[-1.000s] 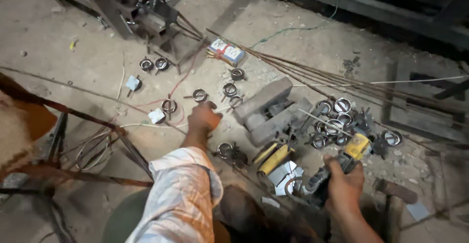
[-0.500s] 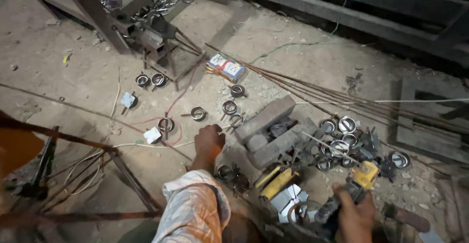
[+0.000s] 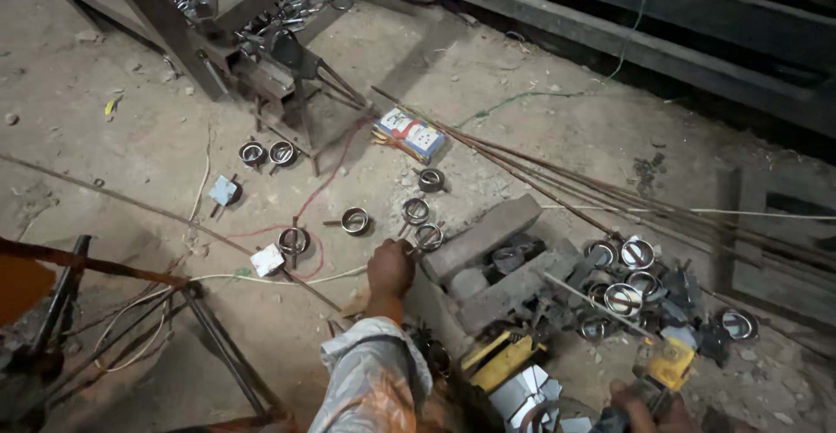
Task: The person welds small metal rings using a handheld welding tool, creating bright sparks. They pick up rings, weld them, and place them aside. The person also uses a hammer to tap the welded rings.
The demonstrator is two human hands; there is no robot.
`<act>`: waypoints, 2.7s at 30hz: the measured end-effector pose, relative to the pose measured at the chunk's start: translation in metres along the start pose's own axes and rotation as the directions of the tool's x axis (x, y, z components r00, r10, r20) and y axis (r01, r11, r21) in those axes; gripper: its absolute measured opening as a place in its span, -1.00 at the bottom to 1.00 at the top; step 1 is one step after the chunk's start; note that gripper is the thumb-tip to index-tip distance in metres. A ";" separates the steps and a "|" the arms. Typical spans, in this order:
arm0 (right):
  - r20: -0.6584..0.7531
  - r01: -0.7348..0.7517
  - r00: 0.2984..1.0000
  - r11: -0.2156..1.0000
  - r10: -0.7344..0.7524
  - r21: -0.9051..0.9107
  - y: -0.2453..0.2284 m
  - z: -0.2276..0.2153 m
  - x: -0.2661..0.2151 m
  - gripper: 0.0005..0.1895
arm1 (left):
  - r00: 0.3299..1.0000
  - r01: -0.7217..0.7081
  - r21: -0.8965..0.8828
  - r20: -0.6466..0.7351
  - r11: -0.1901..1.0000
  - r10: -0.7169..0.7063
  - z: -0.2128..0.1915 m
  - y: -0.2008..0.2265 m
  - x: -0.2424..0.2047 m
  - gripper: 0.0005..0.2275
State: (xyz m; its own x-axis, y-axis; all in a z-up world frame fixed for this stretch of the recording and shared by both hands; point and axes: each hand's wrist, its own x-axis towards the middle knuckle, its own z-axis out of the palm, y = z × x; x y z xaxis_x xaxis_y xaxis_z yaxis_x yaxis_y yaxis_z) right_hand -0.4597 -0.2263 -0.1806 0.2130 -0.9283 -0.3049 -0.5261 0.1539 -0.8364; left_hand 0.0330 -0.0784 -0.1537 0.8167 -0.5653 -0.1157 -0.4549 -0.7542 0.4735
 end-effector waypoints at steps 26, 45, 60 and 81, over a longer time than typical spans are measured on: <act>-0.060 -0.068 0.995 0.988 0.077 0.138 0.042 0.006 0.017 -0.20 | 0.956 -0.225 0.035 -0.186 0.974 0.227 0.002 0.017 -0.005 -0.72; -0.123 0.095 0.989 0.993 -0.087 0.065 0.016 0.011 -0.005 -0.28 | 0.825 -0.416 0.088 -0.381 0.905 0.416 -0.021 0.017 -0.008 -0.86; -0.238 0.184 0.971 0.742 -0.033 0.645 -0.152 0.011 -0.110 -0.62 | 0.599 -0.787 0.077 -0.142 0.612 0.788 -0.057 0.081 -0.079 -0.86; -0.249 0.178 0.967 0.820 -0.046 0.543 -0.155 0.011 -0.120 -0.64 | 0.806 -0.590 -0.235 -0.123 0.772 0.579 -0.045 0.071 -0.110 -0.66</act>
State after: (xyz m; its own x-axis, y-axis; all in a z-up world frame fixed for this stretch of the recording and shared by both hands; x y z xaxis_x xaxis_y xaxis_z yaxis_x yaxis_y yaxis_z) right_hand -0.3946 -0.1354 -0.0197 0.0254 -0.9894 -0.1433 0.0535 0.1445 -0.9881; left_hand -0.0736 -0.0547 -0.0681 0.4385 -0.8512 0.2882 -0.7500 -0.1699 0.6393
